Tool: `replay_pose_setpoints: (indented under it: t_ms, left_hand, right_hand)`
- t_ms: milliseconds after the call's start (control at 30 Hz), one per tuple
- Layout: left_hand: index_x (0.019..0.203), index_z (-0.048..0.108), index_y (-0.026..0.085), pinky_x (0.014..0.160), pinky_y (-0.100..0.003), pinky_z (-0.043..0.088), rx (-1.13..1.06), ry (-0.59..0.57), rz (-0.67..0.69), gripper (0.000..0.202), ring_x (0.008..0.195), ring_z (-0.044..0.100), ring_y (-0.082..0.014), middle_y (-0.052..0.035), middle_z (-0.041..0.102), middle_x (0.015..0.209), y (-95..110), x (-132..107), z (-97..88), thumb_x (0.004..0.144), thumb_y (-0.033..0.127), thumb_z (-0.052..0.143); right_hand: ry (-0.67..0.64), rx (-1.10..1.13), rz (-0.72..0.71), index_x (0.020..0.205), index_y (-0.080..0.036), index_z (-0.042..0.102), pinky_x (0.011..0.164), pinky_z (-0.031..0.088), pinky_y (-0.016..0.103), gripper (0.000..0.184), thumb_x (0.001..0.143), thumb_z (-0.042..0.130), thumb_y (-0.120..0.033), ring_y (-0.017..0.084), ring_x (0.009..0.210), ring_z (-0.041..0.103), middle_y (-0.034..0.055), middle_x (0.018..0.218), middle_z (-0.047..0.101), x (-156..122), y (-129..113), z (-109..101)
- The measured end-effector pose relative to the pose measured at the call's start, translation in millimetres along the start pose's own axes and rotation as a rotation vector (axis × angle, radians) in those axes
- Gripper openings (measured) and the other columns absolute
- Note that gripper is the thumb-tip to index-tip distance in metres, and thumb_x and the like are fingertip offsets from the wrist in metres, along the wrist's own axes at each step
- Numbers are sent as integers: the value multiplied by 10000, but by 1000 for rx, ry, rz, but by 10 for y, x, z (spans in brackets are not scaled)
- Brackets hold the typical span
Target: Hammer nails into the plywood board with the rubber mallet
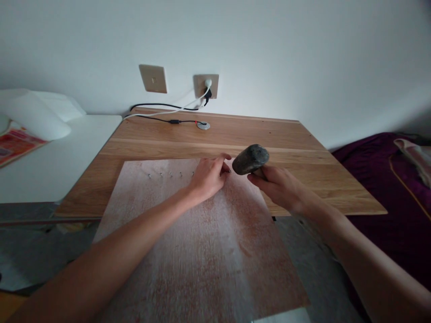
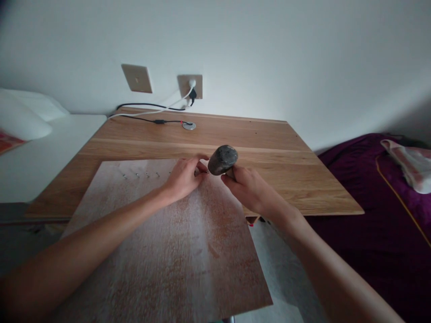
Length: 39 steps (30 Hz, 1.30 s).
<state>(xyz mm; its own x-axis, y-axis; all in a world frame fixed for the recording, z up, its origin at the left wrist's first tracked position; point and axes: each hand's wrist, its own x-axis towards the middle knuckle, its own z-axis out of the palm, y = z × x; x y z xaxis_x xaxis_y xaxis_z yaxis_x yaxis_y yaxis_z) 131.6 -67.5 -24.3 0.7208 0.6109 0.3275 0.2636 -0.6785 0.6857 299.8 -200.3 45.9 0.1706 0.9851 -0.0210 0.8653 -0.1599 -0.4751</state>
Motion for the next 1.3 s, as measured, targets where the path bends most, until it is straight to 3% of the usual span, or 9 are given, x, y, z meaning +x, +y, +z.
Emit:
replay_pose_setpoints:
  t_ms: [100,267,433,633,833,1000,1167,1300]
  left_hand:
    - [1292,683,152,909,-373,606,-11,-3,-11,464,967,817,-231,-73,858,1013,4,-1,-6,866,-30,699]
    - [1297,682,169,916,-385,605,0,11,-45,498,945,805,-238,-57,847,991,-8,4,-7,838,51,835]
    - [1236,720,172,948,-406,599,19,0,-63,406,952,814,-248,-57,853,983,14,18,-33,868,21,802]
    - [1192,745,185,988,-419,593,-4,4,-38,386,959,818,-244,-47,857,964,0,20,-34,859,-9,769]
    - [1084,737,192,911,-378,594,-1,9,29,315,948,797,-232,-46,841,976,-38,-5,-53,845,-13,720]
    - [1221,698,186,906,-351,601,-71,26,-37,429,914,808,-204,-29,842,950,-34,2,-70,847,-16,753]
    - [1243,706,214,1009,-438,570,5,36,-1,450,986,811,-239,-27,845,967,-12,1,-74,855,-4,771]
    - [1253,703,217,1040,-473,534,77,34,30,452,1056,800,-263,-33,848,978,0,-3,-72,864,-7,760]
  right_hand:
    - [-39,-21,-38,777,-218,591,743,429,297,209,918,495,-339,230,844,696,115,896,750,35,-33,-30]
    - [40,-24,99,722,-231,577,677,427,295,327,958,480,-436,231,726,678,89,741,693,-211,118,60]
    - [-16,19,145,802,-213,652,671,464,291,283,952,492,-393,257,760,726,99,799,744,-404,209,190]
    - [20,-9,95,825,-204,680,736,440,278,256,978,493,-291,241,842,732,106,892,776,-217,38,67]
    - [-6,-27,37,869,-167,732,757,414,263,214,976,549,-197,226,925,731,138,1017,808,29,-177,44]
    - [27,-52,57,843,-167,721,750,396,264,241,992,533,-193,223,915,724,138,998,804,-101,-173,-57]
    - [40,-71,93,840,-167,728,733,383,263,267,1000,515,-185,212,869,721,122,950,797,-237,-106,-116]
    - [28,-64,76,869,-158,742,763,394,259,244,991,532,-181,219,930,731,133,1015,805,-162,-152,-95]
